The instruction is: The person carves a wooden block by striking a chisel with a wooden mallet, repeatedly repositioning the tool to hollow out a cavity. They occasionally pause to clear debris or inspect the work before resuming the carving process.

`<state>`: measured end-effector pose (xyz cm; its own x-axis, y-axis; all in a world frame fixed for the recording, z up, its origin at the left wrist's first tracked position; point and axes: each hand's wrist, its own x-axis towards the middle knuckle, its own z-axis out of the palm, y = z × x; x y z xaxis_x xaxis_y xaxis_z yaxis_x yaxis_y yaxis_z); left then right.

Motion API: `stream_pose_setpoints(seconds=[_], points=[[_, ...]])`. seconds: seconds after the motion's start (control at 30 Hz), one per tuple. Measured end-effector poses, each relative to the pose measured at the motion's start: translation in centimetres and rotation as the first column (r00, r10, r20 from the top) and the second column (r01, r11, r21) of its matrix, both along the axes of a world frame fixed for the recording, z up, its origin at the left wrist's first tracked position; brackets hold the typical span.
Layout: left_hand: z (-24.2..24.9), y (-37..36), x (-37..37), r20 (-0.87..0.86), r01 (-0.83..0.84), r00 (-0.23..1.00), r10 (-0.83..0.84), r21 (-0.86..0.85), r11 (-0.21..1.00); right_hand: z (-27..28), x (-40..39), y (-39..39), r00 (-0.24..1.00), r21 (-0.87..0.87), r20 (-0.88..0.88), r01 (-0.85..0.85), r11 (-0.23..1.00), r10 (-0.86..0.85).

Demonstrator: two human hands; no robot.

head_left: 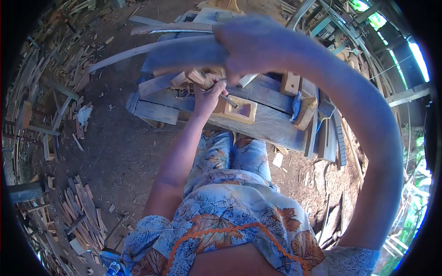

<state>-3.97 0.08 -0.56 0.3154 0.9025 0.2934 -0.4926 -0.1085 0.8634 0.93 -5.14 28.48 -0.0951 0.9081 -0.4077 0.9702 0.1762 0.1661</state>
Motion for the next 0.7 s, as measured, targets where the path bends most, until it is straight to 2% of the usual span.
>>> stream_pose_setpoints(seconds=[0.07,0.1,0.13,0.17,0.2,0.23,0.27,0.3,0.33,0.4,0.43,0.47,0.53,0.57,0.6,0.63,0.67,0.7], points=[[-1.2,0.6,0.0,0.009,0.058,0.998,-0.058,-0.004,0.998,1.1,-1.0,-0.2,0.911,0.161,-0.390,0.215,0.963,-0.138],[-1.4,0.8,0.0,0.019,0.112,0.994,-0.112,0.005,0.994,-0.3,-0.4,0.2,0.910,0.161,-0.390,0.217,0.963,-0.139],[-1.3,0.8,0.0,0.019,0.111,0.994,-0.111,0.007,0.994,-2.8,0.5,0.9,0.851,0.366,-0.521,0.151,0.918,0.068],[-0.9,0.7,0.0,0.004,0.093,0.996,-0.093,-0.004,0.996,-4.1,1.1,1.2,0.755,0.560,-0.588,0.119,0.820,0.291],[-0.5,0.5,0.0,-0.009,0.075,0.997,-0.075,-0.014,0.997,-3.9,1.4,0.8,0.755,0.563,-0.586,0.118,0.818,0.295],[0.5,0.0,-0.1,-0.009,0.073,0.997,-0.073,-0.010,0.997,-3.7,1.7,0.3,0.925,0.353,-0.350,-0.018,0.935,0.150],[1.5,-0.6,-0.1,0.015,0.032,0.999,-0.031,-0.045,0.998,-3.6,1.9,0.0,0.997,0.090,-0.043,-0.066,0.994,0.070],[2.1,-1.0,-0.2,0.032,-0.002,0.999,0.005,-0.081,0.997,-3.4,1.6,0.2,0.997,0.042,-0.064,0.035,0.998,-0.033],[1.2,-0.5,0.0,0.027,0.006,1.000,-0.003,-0.079,0.997,-2.8,1.7,0.3,0.997,0.043,-0.070,0.044,0.998,-0.041],[-0.9,0.5,0.3,-0.004,0.111,0.994,-0.111,0.025,0.993,-1.0,1.7,0.3,0.987,0.261,-0.148,-0.022,0.965,0.062],[-1.4,0.6,0.2,-0.005,0.119,0.993,-0.119,0.022,0.993,-0.3,1.2,0.1,0.947,0.246,-0.316,0.130,0.961,-0.047],[-1.7,0.8,0.2,-0.054,0.128,0.990,-0.127,0.022,0.992,-0.9,1.4,-0.3,0.948,0.247,-0.315,0.135,0.960,-0.052],[-0.7,0.5,0.6,-0.099,0.136,0.986,-0.132,0.033,0.990,-3.7,2.7,-1.0,0.814,0.481,-0.567,0.206,0.852,0.123],[0.5,-0.4,0.7,-0.014,0.086,0.996,-0.086,0.002,0.996,-5.3,4.0,-1.2,0.881,0.497,-0.444,0.091,0.863,0.163],[1.2,-0.8,0.7,0.066,0.038,0.997,-0.036,-0.034,0.999,-7.2,5.2,-1.6,0.922,0.358,-0.382,0.081,0.930,0.067],[0.5,-0.3,0.7,-0.012,-0.032,0.999,0.033,0.078,0.996,-7.9,5.6,-2.1,0.952,0.208,-0.306,0.089,0.974,-0.022],[-0.2,0.1,0.5,-0.020,-0.023,1.000,0.024,0.083,0.996,-8.2,6.5,-2.7,0.949,0.211,-0.314,0.099,0.972,-0.029],[-0.1,0.2,0.3,-0.048,0.008,0.999,-0.005,0.074,0.997,-7.7,6.8,-3.4,0.906,0.146,-0.395,0.224,0.963,-0.151]])
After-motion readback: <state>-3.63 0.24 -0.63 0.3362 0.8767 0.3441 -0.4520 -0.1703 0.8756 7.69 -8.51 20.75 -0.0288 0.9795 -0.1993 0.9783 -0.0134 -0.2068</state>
